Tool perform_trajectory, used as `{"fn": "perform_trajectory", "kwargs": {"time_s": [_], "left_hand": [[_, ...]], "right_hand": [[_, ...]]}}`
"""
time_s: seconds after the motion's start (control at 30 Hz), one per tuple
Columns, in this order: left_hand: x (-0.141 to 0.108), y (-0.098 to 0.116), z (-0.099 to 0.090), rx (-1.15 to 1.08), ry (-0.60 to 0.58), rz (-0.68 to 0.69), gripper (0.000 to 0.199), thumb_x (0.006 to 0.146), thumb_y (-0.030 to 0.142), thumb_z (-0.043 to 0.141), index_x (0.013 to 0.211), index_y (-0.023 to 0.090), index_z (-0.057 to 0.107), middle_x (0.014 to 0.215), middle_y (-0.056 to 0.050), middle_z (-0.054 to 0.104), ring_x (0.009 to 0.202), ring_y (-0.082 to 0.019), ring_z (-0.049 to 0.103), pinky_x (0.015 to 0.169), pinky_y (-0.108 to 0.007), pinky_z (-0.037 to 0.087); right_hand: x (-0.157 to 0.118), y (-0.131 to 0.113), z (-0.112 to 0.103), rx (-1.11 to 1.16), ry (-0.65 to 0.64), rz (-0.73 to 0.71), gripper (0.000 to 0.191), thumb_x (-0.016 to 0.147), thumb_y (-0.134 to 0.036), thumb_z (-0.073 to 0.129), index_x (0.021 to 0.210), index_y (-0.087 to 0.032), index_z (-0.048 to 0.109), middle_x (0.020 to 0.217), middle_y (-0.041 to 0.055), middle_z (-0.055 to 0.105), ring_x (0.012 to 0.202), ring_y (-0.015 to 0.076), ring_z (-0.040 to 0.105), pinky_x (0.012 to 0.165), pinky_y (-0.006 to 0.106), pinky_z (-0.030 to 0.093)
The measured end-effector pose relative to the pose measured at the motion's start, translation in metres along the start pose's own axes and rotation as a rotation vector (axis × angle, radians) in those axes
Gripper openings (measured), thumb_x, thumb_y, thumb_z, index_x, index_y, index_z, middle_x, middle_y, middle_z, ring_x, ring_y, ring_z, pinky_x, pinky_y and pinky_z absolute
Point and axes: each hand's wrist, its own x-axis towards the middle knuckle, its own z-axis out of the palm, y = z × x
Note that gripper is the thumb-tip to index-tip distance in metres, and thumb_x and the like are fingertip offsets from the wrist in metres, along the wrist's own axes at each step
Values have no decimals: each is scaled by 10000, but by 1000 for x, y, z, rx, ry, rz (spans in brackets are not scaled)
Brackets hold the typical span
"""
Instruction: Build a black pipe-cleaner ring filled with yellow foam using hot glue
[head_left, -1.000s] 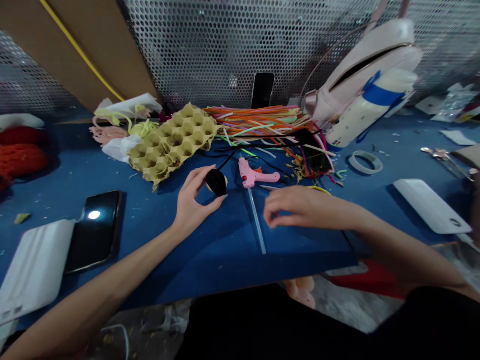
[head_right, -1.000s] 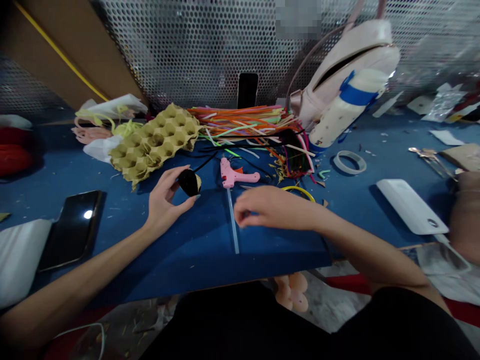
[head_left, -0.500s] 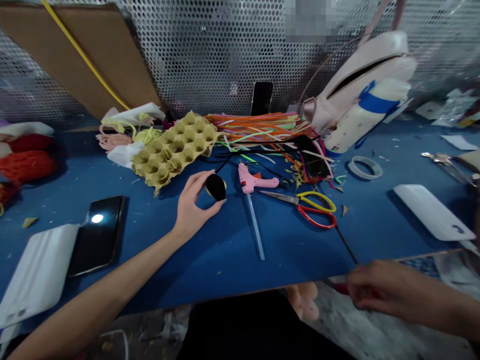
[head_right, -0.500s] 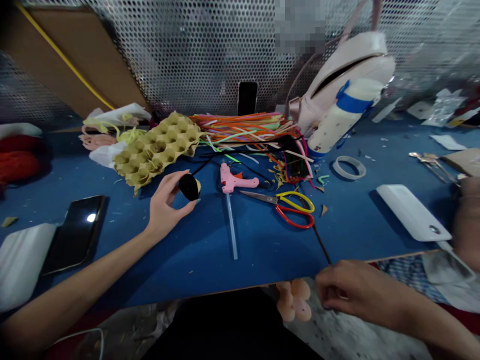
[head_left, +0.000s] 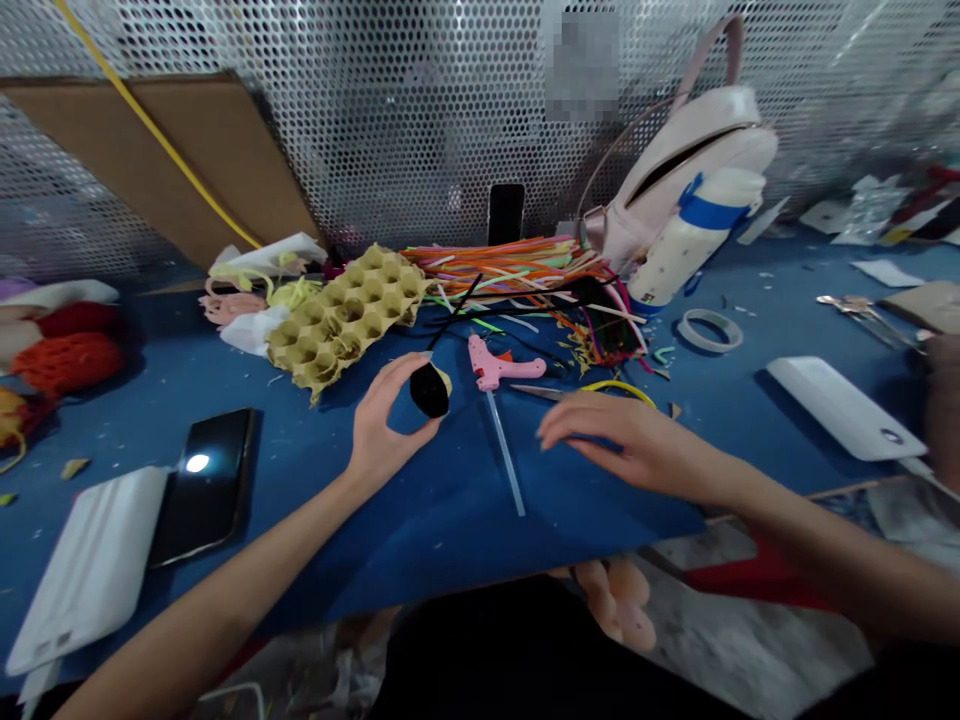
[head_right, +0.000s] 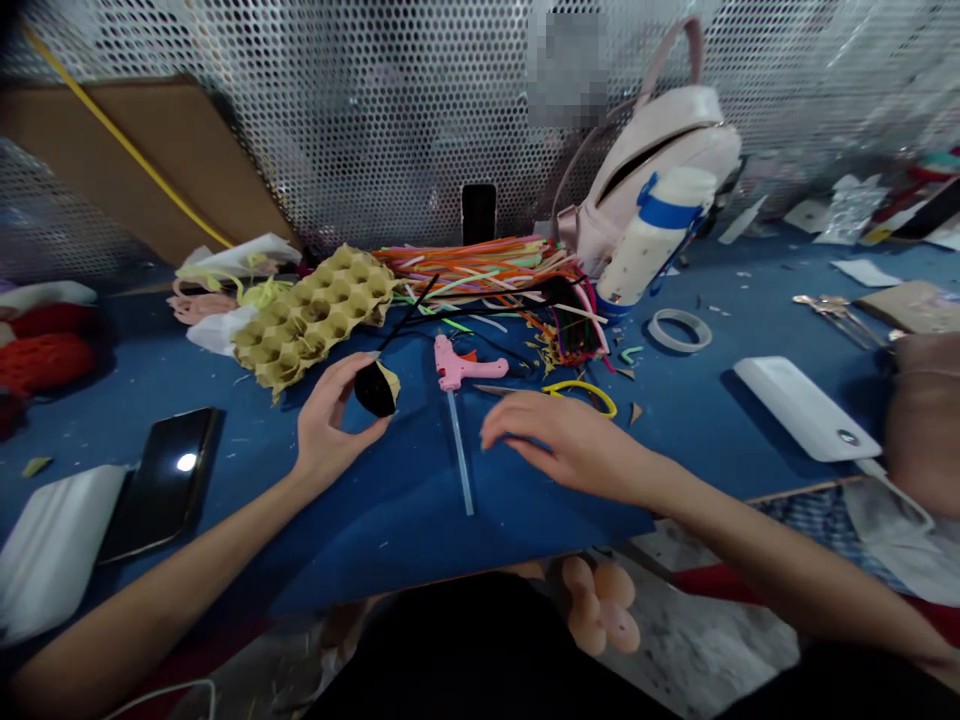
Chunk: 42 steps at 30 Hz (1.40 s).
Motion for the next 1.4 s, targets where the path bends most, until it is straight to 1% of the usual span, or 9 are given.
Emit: {"fn": "perform_trajectory", "kwargs": {"time_s": [0.07, 0.17, 0.23, 0.3, 0.47, 0.73, 1.17, 1.27, 1.4], "left_hand": [[-1, 1, 0, -39, -21, -7, 643, 815, 223, 788, 1424, 273, 589, 1450, -125, 652, 1394, -326, 612, 1203, -588, 491], [-3, 3, 0, -131, -48, -22, 655, 810, 243, 811, 1422, 268, 579, 1447, -136, 660, 1390, -322, 624, 1222, -565, 484], [-4, 5, 0, -183, -61, -34, 660, 812, 237, 816, 1424, 268, 571, 1450, -141, 658, 1381, -314, 633, 1229, -548, 484], [-5, 6, 1, -199, -81, -43, 678, 811, 231, 821, 1434, 270, 558, 1461, -142, 651, 1386, -316, 632, 1222, -540, 497], [-9, 4, 2, -153, -99, -27, 684, 802, 222, 821, 1430, 282, 555, 1451, -142, 657, 1378, -330, 642, 1192, -556, 529], [-10, 5, -1, -60, -140, 64, 745, 806, 143, 794, 1473, 347, 531, 1464, -101, 659, 1372, -324, 645, 1137, -563, 570], [-8, 8, -1, -23, -132, 47, 739, 809, 190, 809, 1484, 329, 541, 1437, -113, 673, 1332, -330, 668, 1132, -558, 573], [-6, 11, -1, 17, -127, 70, 715, 810, 203, 822, 1469, 297, 560, 1400, -120, 689, 1306, -315, 673, 1115, -525, 578], [-4, 16, -2, 111, -124, 130, 683, 812, 225, 840, 1443, 246, 582, 1350, -135, 694, 1245, -291, 684, 1058, -462, 596]], "right_hand": [[24, 2, 8, -44, 71, -124, 241, 1055, -195, 518, 1196, -231, 710, 1300, 93, 723, 1253, 201, 662, 1088, 391, 535], [50, 9, 27, -275, 192, -295, 260, 1041, -177, 524, 1254, -214, 668, 1388, 115, 699, 1348, 244, 616, 1154, 482, 492], [60, 15, 40, -409, 274, -405, 291, 1020, -161, 533, 1285, -201, 648, 1426, 115, 685, 1371, 252, 601, 1138, 464, 497], [61, 22, 52, -457, 333, -495, 301, 1002, -167, 565, 1294, -178, 637, 1440, 129, 682, 1411, 249, 566, 1128, 439, 490], [47, 32, 65, -525, 308, -584, 334, 1023, -230, 586, 1352, -176, 615, 1444, 110, 698, 1509, 196, 459, 1151, 396, 447], [40, 35, 69, -556, 299, -567, 312, 1069, -297, 517, 1343, -218, 642, 1485, 46, 677, 1492, 177, 469, 1169, 370, 419], [42, 36, 72, -447, 276, -541, 321, 1068, -242, 476, 1343, -169, 626, 1452, 76, 695, 1434, 219, 512, 1138, 388, 418], [42, 34, 73, -372, 379, -461, 263, 1038, -221, 553, 1282, -199, 651, 1306, 60, 761, 1304, 220, 594, 1081, 389, 463], [47, 32, 71, -376, 551, -421, 172, 998, -244, 683, 1168, -226, 696, 1028, 25, 778, 966, 203, 661, 916, 376, 521]]}}
